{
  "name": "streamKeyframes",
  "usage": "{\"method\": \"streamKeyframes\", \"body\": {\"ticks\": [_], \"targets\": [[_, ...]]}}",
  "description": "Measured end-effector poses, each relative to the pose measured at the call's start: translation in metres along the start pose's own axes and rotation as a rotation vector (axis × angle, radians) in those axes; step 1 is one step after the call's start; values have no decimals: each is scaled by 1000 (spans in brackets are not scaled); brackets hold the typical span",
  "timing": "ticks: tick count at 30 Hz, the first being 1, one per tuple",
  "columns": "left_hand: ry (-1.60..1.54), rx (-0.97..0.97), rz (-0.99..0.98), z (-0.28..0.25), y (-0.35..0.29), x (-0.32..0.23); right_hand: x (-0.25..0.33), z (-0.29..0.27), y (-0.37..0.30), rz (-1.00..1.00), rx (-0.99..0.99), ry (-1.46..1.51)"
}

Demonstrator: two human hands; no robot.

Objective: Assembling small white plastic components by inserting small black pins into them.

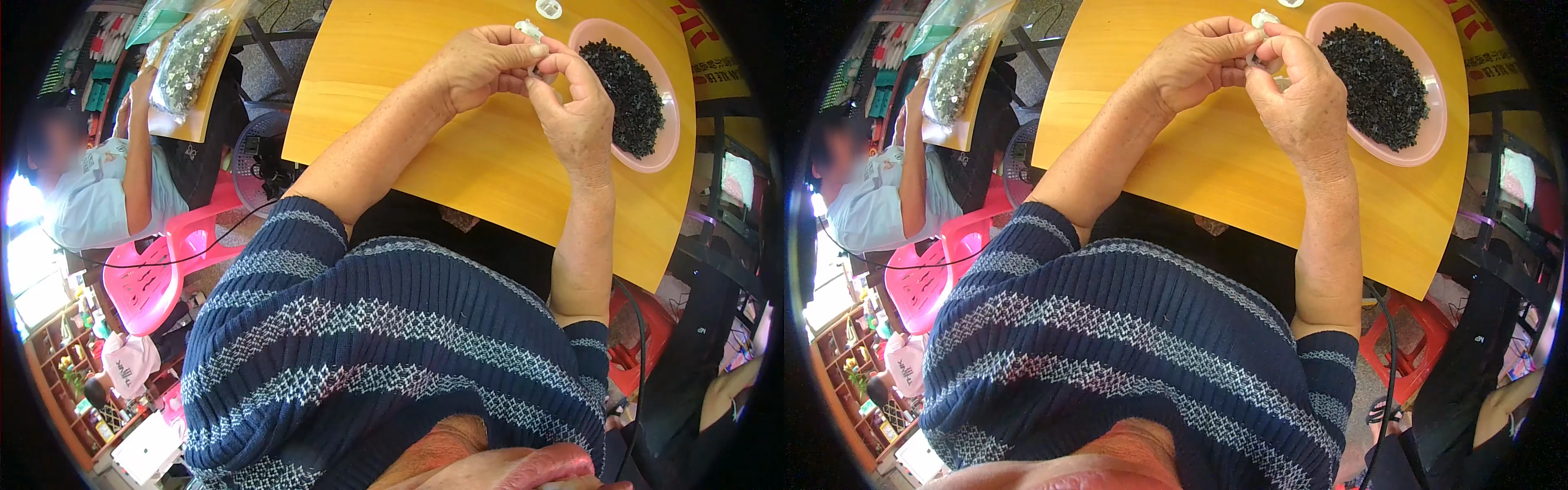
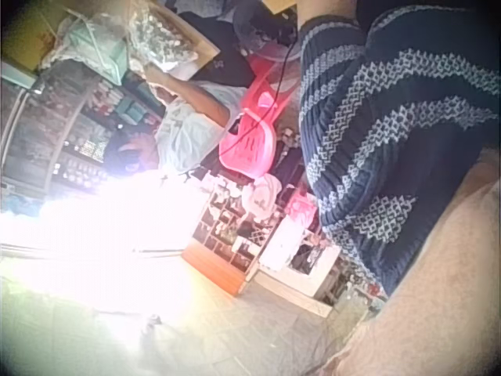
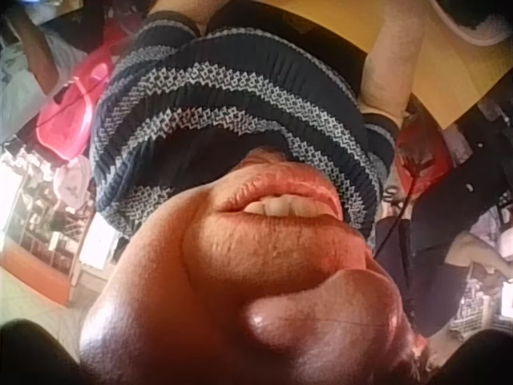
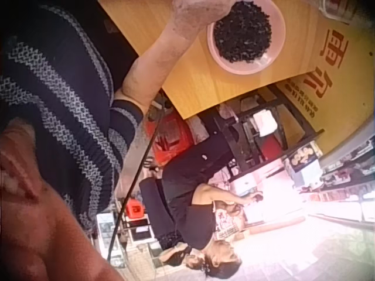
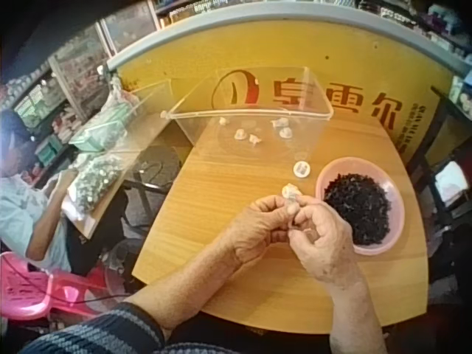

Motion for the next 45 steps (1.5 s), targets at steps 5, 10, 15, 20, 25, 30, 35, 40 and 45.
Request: {"method": "streamKeyframes", "body": {"ticks": [5, 10, 15, 20, 25, 30, 35, 40, 45], "targets": [[-84, 26, -44, -4, 5, -1, -14, -6, 4, 24, -113, 288], [-135, -14, -19, -14, 3, -14, -10, -16, 2, 44, -275, 457], [221, -268, 506, -14, -20, -109, -4, -10, -2, -41, -258, 396], [656, -226, 565, 6, 25, -174, 23, -2, -3, -128, -69, 373], [1531, -304, 235, -27, 110, -192, 24, 23, -3, -140, 103, 300], [1681, -316, 447, 12, 84, -181, 18, 16, -6, -111, 129, 292], [1518, 103, 392, 23, 28, -74, 25, -12, -3, -220, -47, 287], [1879, -34, 329, 14, 25, -35, -49, -59, 11, 159, -104, -481], [1852, -52, 440, 17, 33, -27, -82, -50, 6, 377, 142, -634]]}}
Point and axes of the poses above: each hand's wrist, its own y-axis towards the middle knuckle, its own z-axis out of the palm, x = y × z, the point moved 6 cm from there along y, towards the middle knuckle
